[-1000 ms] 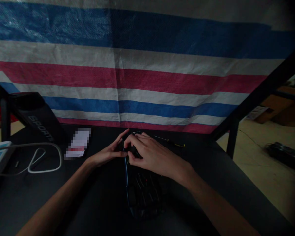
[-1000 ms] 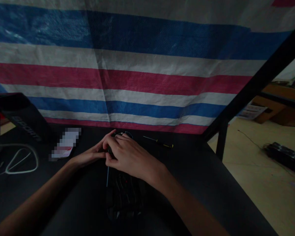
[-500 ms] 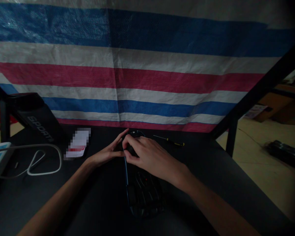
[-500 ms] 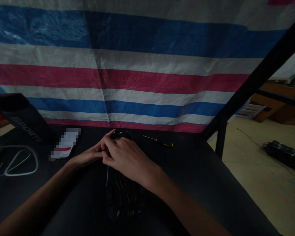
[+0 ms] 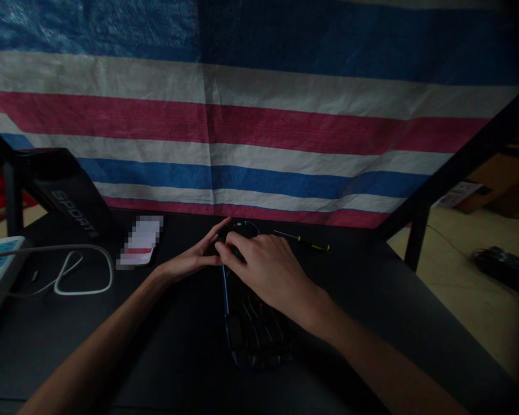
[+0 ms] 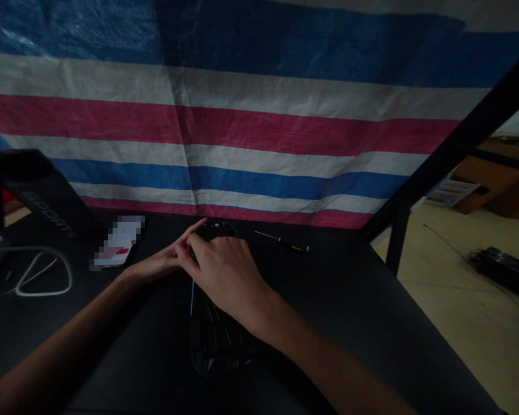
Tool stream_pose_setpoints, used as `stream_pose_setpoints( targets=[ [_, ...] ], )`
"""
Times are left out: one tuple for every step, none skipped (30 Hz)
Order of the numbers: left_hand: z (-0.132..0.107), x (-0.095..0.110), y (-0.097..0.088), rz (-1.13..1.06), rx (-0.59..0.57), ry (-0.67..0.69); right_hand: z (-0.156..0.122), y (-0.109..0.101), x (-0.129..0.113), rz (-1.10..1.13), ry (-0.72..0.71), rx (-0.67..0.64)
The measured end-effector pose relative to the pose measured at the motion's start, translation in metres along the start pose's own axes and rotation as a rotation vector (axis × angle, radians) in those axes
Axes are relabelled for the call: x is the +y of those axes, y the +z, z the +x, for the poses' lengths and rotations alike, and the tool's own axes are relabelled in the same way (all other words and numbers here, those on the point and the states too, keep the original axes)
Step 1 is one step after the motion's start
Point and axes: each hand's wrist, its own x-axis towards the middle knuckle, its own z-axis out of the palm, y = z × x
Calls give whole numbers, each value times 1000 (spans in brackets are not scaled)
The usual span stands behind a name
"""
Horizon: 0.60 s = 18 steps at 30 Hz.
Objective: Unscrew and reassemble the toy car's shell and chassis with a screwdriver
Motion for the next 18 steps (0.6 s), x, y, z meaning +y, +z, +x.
stream_pose_setpoints(
  targets=[
    [0, -1, 0, -9, -4, -9, 1, 1, 1, 7, -13, -8],
    [0, -1, 0, -15, -7, -12, 1, 2, 2, 24, -37, -12],
    [0, -2, -1, -18, -7, -9, 2, 3, 4, 43, -68, -12],
    [0, -2, -1, -19, -6, -5, 2, 2, 6, 63, -101, -8],
    [0, -2, -1, -17, -4, -1, 2, 1, 7, 82, -135, -5],
    [1, -2, -1, -14, -1, 3, 1, -1, 9, 102, -164, -5],
    [1, -2, 0, -10, 2, 4, 1, -3, 10, 123, -189, -14],
    [1, -1, 0, -5, 5, 3, 1, -5, 12, 150, -212, -27],
    [1, 0, 1, 1, 7, 1, 0, -8, 13, 178, -226, -40],
    [1, 0, 1, 6, 10, 0, 0, -10, 13, 201, -231, -51],
    [1, 1, 1, 10, 10, -1, 0, -12, 13, 220, -231, -58],
    [1, 2, 2, 12, 8, -2, 0, -13, 13, 234, -230, -60],
    [1, 3, 2, 11, 4, -3, 0, -14, 13, 244, -229, -59],
    [1, 3, 2, 8, 1, -2, 1, -14, 13, 251, -227, -56],
    [1, 4, 2, 2, -2, -1, 1, -13, 13, 256, -230, -51],
    [1, 4, 3, -4, -5, 0, 1, -13, 12, 258, -238, -44],
    [1, 3, 3, -11, -8, 1, 1, -12, 12, 253, -245, -37],
    [1, 3, 3, -19, -9, 5, 1, -10, 11, 243, -252, -28]
  ],
)
